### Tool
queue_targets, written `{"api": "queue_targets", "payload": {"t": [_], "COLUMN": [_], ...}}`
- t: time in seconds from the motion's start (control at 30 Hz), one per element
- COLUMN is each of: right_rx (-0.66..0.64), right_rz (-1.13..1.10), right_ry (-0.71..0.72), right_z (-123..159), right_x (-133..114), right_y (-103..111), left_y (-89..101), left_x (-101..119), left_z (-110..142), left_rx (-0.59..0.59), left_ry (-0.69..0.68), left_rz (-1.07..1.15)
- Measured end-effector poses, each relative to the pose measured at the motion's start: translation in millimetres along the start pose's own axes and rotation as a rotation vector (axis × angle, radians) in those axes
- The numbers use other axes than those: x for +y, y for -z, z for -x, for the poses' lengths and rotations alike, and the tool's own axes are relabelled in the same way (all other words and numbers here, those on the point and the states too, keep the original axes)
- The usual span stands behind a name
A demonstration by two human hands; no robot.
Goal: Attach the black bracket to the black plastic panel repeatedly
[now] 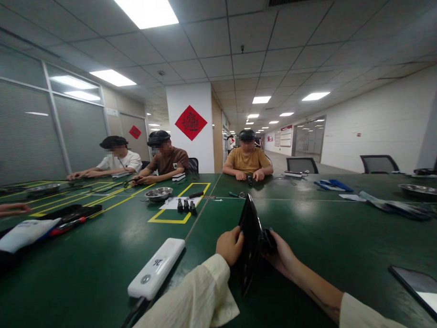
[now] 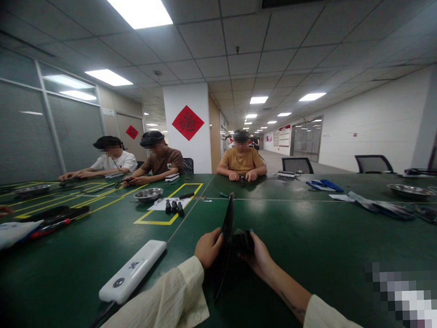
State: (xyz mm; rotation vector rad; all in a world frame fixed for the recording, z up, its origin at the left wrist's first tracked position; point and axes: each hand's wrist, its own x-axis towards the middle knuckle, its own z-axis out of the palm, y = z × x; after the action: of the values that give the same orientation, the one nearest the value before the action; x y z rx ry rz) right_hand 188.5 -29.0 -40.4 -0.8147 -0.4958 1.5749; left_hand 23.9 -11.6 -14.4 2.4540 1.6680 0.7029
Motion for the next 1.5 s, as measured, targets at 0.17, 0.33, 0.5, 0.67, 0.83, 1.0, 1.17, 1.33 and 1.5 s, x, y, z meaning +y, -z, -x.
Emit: {"api": "queue_targets", "payload": {"t": [0.17, 0.33, 0.5, 0.67, 0.83, 1.0, 1.17, 1.33, 1.5], "right_rx": [0.0, 0.017, 0.001, 0.006, -0.006, -0.001, -0.008, 0.0, 0.007], "right_rz": [0.014, -0.004, -0.002, -0.012, -0.001, -0.004, 0.012, 0.016, 0.007], "right_ry": [-0.002, 0.0, -0.009, 0.007, 0.013, 0.022, 0.014, 0.015, 0.004], "right_z": [-1.1, -0.6, -0.9, -0.2, 3.2, 1.8, 1.5, 3.6, 3.0], "right_x": [0.3, 0.0, 0.0, -0.5, -2.0, -1.2, -0.7, -2.1, -1.4], "right_y": [2.9, 2.3, 2.5, 1.8, 0.1, 1.6, 1.6, 0.3, -0.2], "left_y": [-3.0, -2.8, -0.6, -3.7, -3.6, -1.6, -2.2, -2.5, -1.4], "left_x": [-3.6, -4.4, -0.6, -1.1, -1.7, -0.5, -1.5, -1.3, 0.9], "left_z": [-2.1, -1.2, 0.6, -0.9, -1.2, -0.6, -0.5, -0.6, 0.3], "left_rx": [-0.024, -0.048, -0.057, -0.051, -0.059, -0.081, -0.078, -0.094, -0.09], "left_ry": [-0.052, -0.07, -0.029, -0.04, -0.035, -0.007, -0.017, -0.004, 0.04], "left_rz": [0.031, 0.033, -0.008, 0.018, 0.048, 0.073, 0.048, 0.044, 0.02]}}
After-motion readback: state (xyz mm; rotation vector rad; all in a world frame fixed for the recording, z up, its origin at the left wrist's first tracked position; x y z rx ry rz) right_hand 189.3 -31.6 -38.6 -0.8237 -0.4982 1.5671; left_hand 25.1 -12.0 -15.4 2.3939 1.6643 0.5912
